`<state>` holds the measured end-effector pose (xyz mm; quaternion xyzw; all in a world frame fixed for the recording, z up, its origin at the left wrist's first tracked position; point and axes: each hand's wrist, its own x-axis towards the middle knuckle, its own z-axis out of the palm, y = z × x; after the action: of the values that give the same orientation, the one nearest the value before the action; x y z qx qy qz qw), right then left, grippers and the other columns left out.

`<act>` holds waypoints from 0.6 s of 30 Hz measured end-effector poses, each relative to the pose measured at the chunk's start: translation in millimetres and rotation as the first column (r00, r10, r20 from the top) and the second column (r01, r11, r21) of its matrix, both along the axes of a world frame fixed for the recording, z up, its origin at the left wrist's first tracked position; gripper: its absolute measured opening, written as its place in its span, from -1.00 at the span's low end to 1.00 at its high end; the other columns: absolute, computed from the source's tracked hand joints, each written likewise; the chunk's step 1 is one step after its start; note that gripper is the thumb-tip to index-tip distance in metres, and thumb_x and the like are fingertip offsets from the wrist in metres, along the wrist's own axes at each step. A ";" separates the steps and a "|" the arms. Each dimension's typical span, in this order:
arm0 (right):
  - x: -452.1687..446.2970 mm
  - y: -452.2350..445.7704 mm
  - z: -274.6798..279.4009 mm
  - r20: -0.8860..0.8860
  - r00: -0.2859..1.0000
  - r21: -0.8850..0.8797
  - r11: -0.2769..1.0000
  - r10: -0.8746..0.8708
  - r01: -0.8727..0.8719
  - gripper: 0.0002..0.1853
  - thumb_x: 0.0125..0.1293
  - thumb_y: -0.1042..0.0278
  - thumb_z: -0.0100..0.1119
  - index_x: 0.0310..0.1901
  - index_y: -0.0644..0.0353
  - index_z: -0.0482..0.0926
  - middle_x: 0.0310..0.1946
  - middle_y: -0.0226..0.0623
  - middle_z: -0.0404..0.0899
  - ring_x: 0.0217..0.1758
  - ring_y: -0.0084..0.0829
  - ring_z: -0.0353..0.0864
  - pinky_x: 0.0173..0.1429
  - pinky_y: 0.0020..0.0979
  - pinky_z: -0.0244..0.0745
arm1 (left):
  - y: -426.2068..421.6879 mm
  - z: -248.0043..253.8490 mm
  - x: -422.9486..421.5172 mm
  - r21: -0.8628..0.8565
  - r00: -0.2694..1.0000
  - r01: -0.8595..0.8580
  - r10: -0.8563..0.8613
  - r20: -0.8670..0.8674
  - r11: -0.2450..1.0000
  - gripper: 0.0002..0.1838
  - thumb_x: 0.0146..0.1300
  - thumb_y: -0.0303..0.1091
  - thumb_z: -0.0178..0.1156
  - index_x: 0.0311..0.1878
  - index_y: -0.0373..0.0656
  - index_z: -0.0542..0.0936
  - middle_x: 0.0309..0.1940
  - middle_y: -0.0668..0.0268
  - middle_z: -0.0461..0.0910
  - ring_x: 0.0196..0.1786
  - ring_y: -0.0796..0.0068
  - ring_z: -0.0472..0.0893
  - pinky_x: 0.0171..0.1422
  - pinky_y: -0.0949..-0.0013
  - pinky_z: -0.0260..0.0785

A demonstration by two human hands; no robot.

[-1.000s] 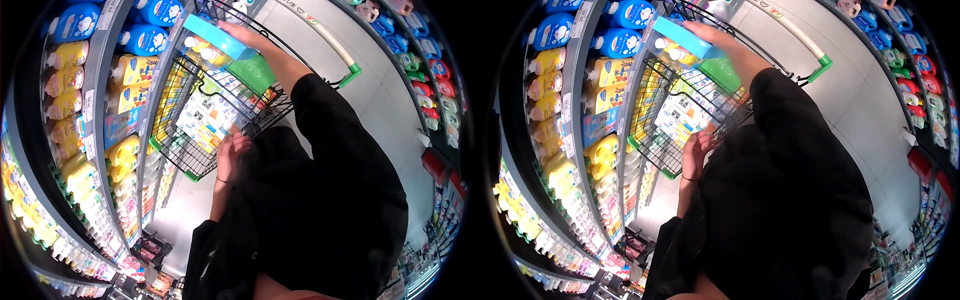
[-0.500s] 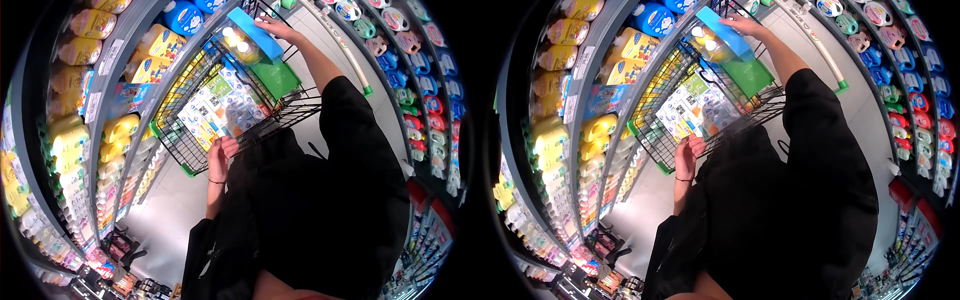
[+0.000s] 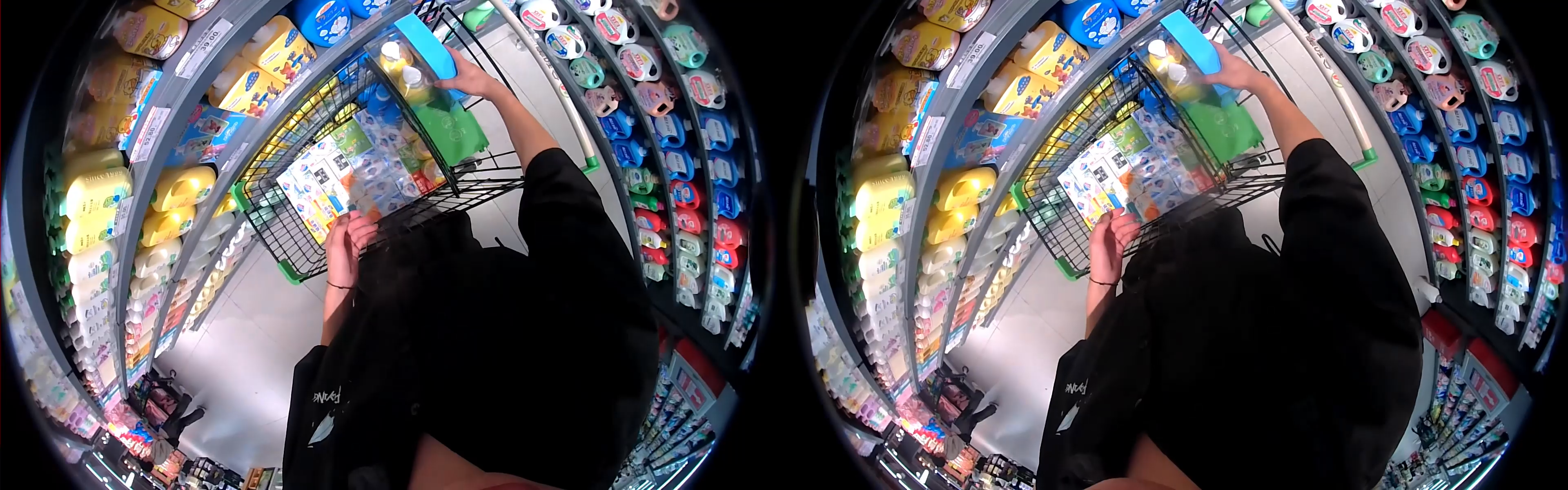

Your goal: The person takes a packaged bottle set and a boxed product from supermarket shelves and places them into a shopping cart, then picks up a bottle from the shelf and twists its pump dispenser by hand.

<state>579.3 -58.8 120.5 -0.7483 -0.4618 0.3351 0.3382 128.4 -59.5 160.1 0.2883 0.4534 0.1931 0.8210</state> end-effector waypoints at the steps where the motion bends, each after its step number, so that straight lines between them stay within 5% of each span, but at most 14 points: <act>1: 1.2 0.7 -4.0 0.024 1.000 -0.013 1.000 -0.007 0.008 0.06 0.03 0.06 0.46 0.48 0.16 0.01 0.23 0.08 0.41 0.27 -0.11 0.45 0.36 -0.25 0.33 | 1.4 2.0 -0.5 0.001 1.000 -0.002 0.002 0.010 1.000 -0.56 0.45 -0.12 -0.01 0.11 -0.37 0.41 -0.16 0.07 0.65 -0.15 0.25 0.68 0.03 0.26 0.53; 8: -7.5 3.7 6.0 0.222 0.973 -0.149 0.983 -0.069 0.103 0.08 -0.07 0.12 0.44 0.45 0.24 0.02 0.11 0.20 0.50 0.18 0.01 0.52 0.28 -0.22 0.40 | 6.8 -0.2 -6.9 0.004 0.998 0.006 -0.006 0.056 1.000 -0.53 0.45 -0.14 -0.01 0.13 -0.43 0.39 -0.12 0.01 0.63 -0.14 0.27 0.68 0.00 0.33 0.56; 13: -1.1 -14.8 3.4 0.278 0.945 -0.005 0.984 -0.172 0.180 -0.10 -0.02 0.07 0.41 0.33 0.31 0.24 0.00 0.17 0.58 0.05 0.01 0.62 0.15 -0.19 0.53 | 6.8 2.6 -12.4 0.054 0.996 -0.022 0.017 0.091 0.998 -0.55 0.46 -0.15 -0.03 0.13 -0.42 0.39 -0.12 0.01 0.63 -0.15 0.25 0.68 0.00 0.33 0.55; 18: -15.3 -73.0 25.5 0.305 0.904 0.080 0.954 -0.300 0.289 -0.12 0.00 0.08 0.38 0.32 0.36 0.26 -0.04 0.21 0.59 0.04 0.02 0.63 0.15 -0.18 0.52 | -0.3 0.4 -20.2 0.071 0.993 -0.114 0.110 0.049 0.991 -0.59 0.46 -0.17 -0.04 0.08 -0.39 0.41 -0.18 0.04 0.64 -0.16 0.27 0.68 -0.03 0.34 0.55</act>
<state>563.9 -131.7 146.0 -0.8474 -0.3968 0.1496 0.3195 108.2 -59.8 160.5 0.2880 0.4428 0.2619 0.8077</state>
